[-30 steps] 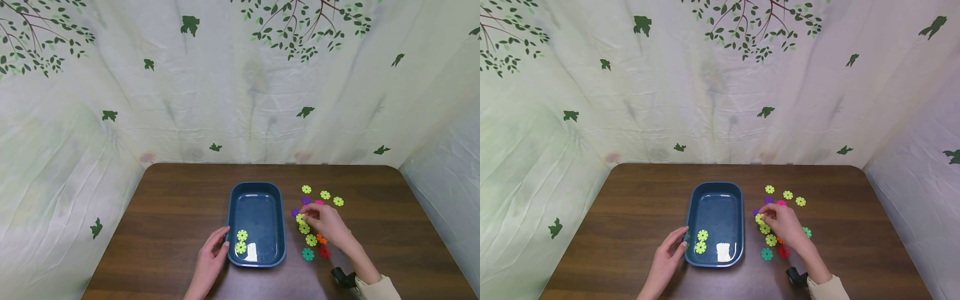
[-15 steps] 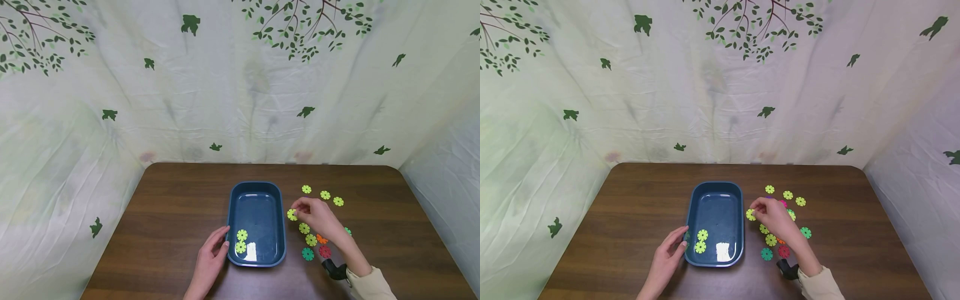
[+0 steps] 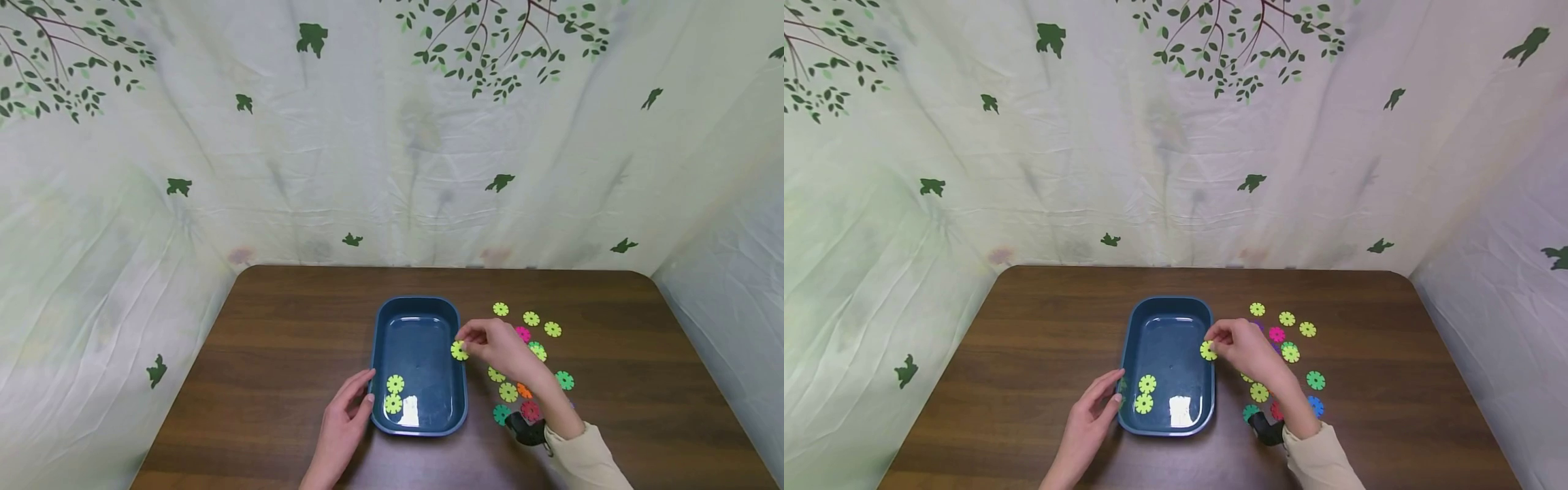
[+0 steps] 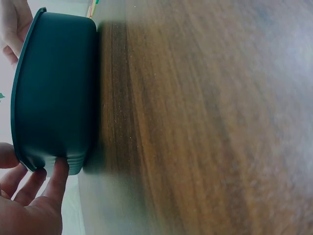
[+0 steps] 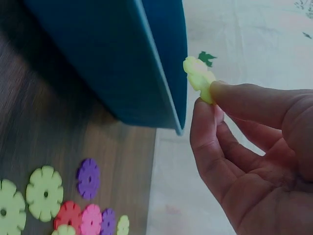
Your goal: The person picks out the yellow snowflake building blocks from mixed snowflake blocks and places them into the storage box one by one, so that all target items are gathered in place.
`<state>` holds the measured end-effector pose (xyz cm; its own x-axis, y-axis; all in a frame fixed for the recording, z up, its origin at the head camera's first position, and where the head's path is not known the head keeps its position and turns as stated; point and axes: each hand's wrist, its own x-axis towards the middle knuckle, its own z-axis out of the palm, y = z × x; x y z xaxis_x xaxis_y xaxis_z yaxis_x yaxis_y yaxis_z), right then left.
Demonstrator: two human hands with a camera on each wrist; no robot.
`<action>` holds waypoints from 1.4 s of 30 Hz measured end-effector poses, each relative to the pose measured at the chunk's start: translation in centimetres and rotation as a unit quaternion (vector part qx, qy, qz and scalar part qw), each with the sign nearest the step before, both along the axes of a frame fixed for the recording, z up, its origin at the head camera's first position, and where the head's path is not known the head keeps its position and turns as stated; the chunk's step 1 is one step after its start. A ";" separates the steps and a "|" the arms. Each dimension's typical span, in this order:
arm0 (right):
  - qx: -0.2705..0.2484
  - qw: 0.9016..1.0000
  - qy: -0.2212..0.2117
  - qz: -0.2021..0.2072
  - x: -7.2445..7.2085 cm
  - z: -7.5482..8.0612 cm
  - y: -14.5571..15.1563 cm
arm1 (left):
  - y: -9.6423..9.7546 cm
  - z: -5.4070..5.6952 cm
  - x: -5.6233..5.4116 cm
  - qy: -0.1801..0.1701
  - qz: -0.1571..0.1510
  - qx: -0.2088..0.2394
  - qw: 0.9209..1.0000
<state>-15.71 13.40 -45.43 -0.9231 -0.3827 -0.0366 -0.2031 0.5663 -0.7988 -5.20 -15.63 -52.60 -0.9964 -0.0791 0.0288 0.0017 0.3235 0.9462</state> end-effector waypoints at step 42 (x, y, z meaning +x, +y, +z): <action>-0.010 0.995 -0.085 0.049 -3.6 -0.1 -7.6 | 0.0 0.3 0.0 -0.008 0.001 -0.005 1.000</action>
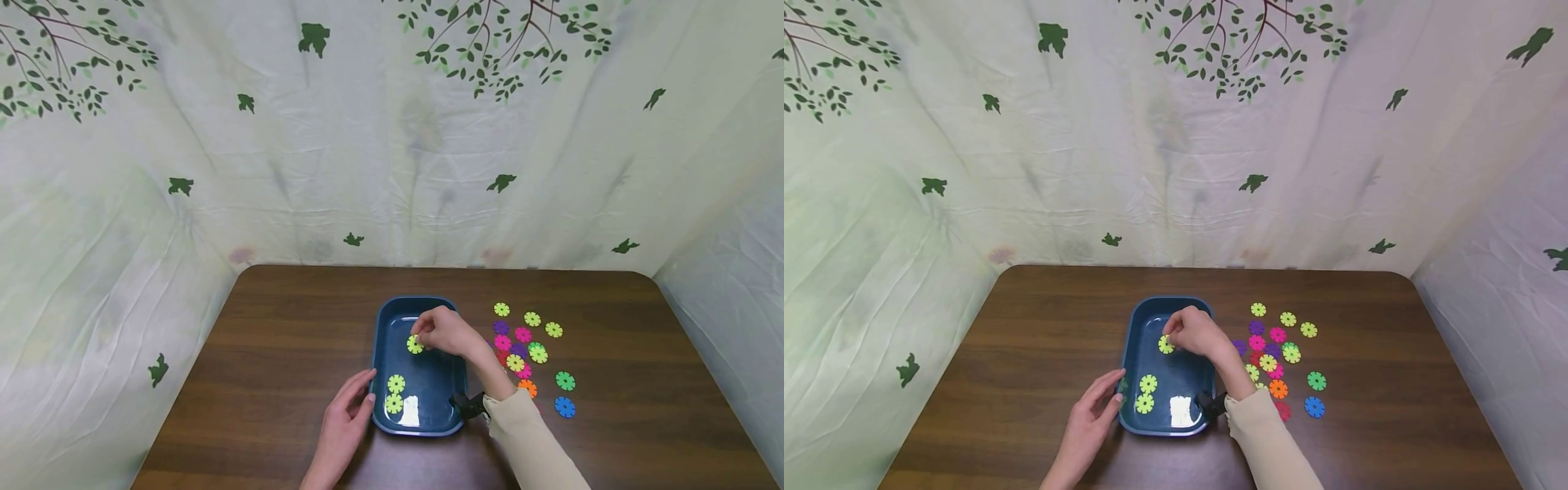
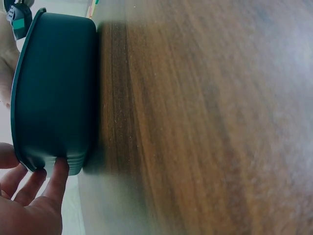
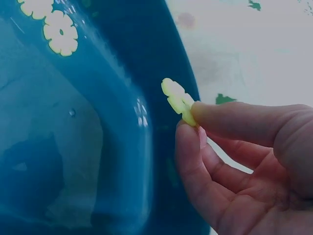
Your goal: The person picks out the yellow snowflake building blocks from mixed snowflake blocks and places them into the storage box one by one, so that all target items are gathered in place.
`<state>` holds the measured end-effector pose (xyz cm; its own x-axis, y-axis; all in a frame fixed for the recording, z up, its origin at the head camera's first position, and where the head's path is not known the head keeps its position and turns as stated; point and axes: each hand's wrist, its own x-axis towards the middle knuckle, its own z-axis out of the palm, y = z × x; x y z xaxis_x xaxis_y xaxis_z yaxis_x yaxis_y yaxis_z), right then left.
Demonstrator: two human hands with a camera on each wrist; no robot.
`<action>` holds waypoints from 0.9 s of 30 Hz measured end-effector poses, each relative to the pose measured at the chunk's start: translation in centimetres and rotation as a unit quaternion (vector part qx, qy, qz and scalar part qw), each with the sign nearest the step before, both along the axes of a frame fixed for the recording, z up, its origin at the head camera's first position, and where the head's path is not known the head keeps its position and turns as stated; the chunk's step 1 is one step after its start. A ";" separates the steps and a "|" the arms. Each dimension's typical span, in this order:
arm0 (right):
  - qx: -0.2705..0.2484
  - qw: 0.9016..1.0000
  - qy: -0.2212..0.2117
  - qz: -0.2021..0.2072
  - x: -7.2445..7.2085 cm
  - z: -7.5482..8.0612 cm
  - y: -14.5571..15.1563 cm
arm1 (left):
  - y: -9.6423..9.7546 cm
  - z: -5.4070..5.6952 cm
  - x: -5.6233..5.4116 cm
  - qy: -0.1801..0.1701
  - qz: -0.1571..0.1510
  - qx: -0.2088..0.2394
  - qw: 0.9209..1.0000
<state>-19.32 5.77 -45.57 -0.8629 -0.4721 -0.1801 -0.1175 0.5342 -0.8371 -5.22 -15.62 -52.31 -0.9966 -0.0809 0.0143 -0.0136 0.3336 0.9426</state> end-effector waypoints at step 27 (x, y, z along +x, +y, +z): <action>0.039 0.999 -0.025 0.020 -0.9 -3.8 -3.7 | 0.0 0.0 -0.1 -0.026 -0.003 -0.008 1.000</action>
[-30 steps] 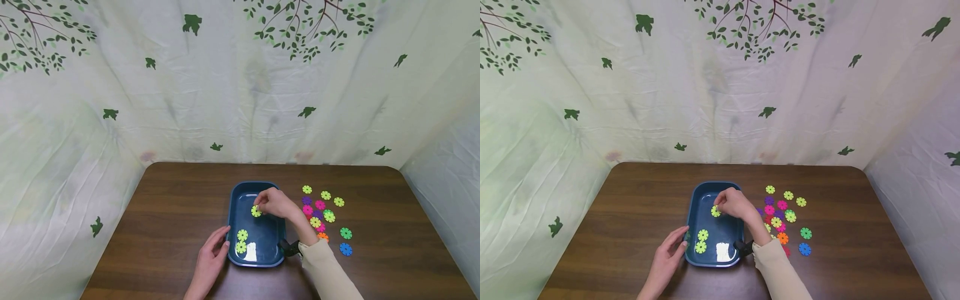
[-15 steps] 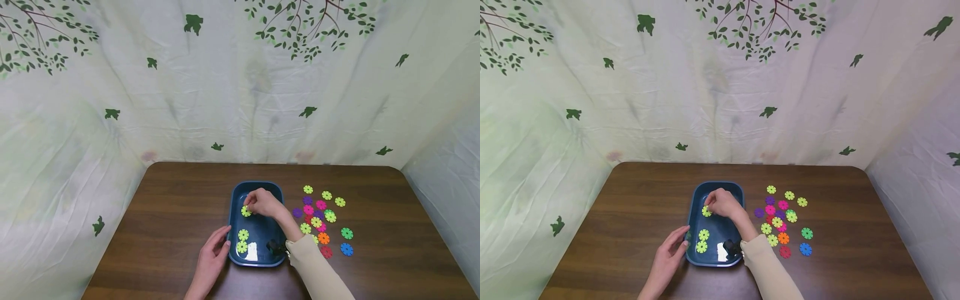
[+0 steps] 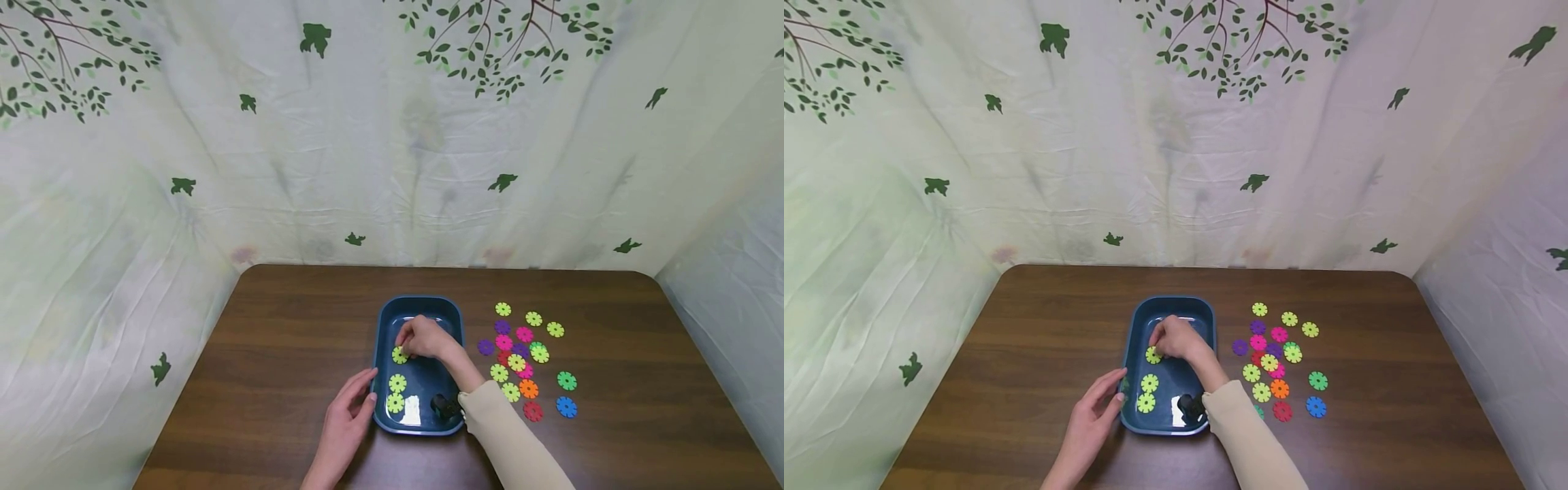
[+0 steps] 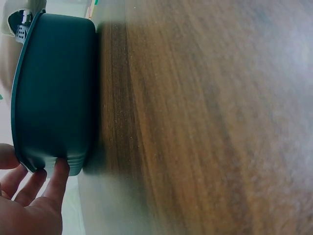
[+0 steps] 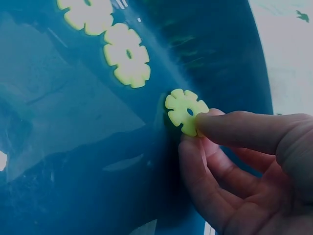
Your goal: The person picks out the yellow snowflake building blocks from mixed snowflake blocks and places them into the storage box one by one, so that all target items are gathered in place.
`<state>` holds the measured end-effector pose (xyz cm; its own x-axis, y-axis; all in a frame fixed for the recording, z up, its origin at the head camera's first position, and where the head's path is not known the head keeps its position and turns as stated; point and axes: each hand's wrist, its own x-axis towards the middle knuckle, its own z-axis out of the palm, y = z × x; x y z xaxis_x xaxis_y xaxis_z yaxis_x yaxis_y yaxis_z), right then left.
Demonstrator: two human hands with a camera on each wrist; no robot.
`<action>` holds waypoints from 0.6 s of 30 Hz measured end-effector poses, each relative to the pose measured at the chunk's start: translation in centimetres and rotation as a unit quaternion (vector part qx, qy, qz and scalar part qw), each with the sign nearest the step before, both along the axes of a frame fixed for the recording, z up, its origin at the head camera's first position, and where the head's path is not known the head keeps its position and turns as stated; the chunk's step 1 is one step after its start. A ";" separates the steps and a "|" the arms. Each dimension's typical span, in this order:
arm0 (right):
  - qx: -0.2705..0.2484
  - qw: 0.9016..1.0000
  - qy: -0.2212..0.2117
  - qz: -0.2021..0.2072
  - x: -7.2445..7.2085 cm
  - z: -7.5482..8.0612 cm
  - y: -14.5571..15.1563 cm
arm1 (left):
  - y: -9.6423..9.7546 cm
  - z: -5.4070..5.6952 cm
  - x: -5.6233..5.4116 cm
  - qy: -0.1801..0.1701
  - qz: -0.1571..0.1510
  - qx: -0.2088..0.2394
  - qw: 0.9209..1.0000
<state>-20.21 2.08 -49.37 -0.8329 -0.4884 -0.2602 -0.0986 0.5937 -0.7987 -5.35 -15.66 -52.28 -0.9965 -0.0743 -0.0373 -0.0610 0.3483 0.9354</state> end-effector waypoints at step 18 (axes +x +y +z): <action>0.053 0.997 0.036 0.031 0.5 -0.2 -0.4 | 0.0 -0.2 0.0 0.017 -0.002 0.014 1.000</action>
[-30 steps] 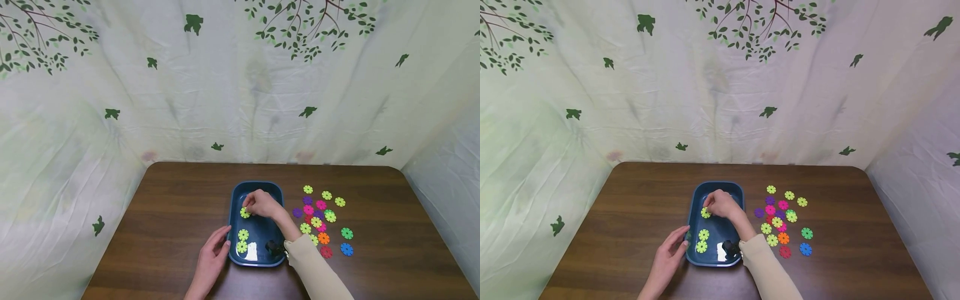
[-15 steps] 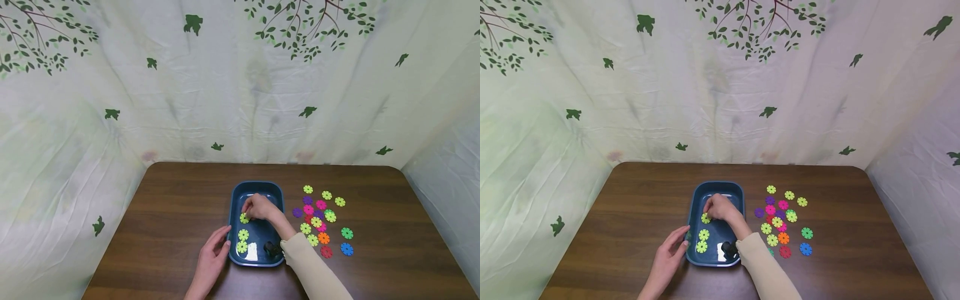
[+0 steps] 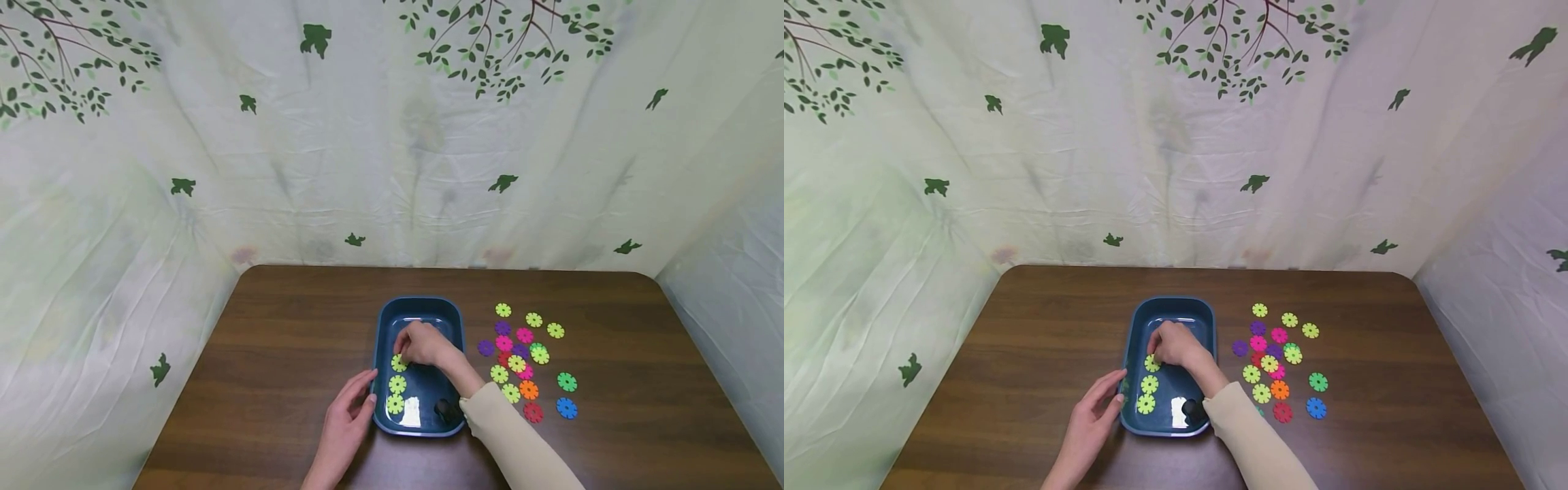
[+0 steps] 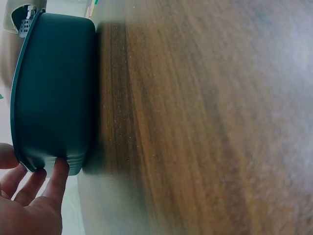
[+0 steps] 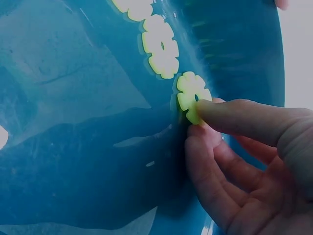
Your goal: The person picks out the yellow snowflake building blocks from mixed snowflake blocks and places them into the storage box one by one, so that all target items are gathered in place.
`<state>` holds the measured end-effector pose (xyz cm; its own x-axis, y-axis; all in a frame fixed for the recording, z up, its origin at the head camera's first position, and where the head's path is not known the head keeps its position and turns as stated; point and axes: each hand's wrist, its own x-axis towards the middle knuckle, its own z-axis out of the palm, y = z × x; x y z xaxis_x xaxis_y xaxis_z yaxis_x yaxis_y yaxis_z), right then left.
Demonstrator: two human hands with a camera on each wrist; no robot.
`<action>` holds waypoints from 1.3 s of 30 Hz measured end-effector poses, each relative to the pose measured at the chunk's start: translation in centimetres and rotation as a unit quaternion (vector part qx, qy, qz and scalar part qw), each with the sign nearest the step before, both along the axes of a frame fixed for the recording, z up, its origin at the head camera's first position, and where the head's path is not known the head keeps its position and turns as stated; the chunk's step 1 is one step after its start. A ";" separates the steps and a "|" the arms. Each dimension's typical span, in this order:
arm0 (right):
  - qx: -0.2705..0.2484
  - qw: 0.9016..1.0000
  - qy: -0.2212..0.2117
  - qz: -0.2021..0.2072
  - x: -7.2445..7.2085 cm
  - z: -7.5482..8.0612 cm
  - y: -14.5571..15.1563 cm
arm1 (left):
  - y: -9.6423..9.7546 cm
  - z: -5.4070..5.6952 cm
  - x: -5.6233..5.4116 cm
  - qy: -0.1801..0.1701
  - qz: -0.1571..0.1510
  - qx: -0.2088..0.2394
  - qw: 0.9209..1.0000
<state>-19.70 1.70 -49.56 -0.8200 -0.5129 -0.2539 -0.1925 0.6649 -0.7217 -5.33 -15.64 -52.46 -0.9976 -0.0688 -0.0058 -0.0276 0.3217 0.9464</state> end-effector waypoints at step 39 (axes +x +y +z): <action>-0.024 1.000 0.001 0.007 0.1 0.0 0.3 | -0.1 -0.1 0.0 -0.014 0.000 -0.013 1.000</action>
<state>-19.59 2.00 -49.52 -0.8132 -0.5357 -0.2273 -0.2028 0.6270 -0.7521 -5.37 -15.69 -52.56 -0.9971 -0.0688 -0.0318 -0.0537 0.3457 0.9368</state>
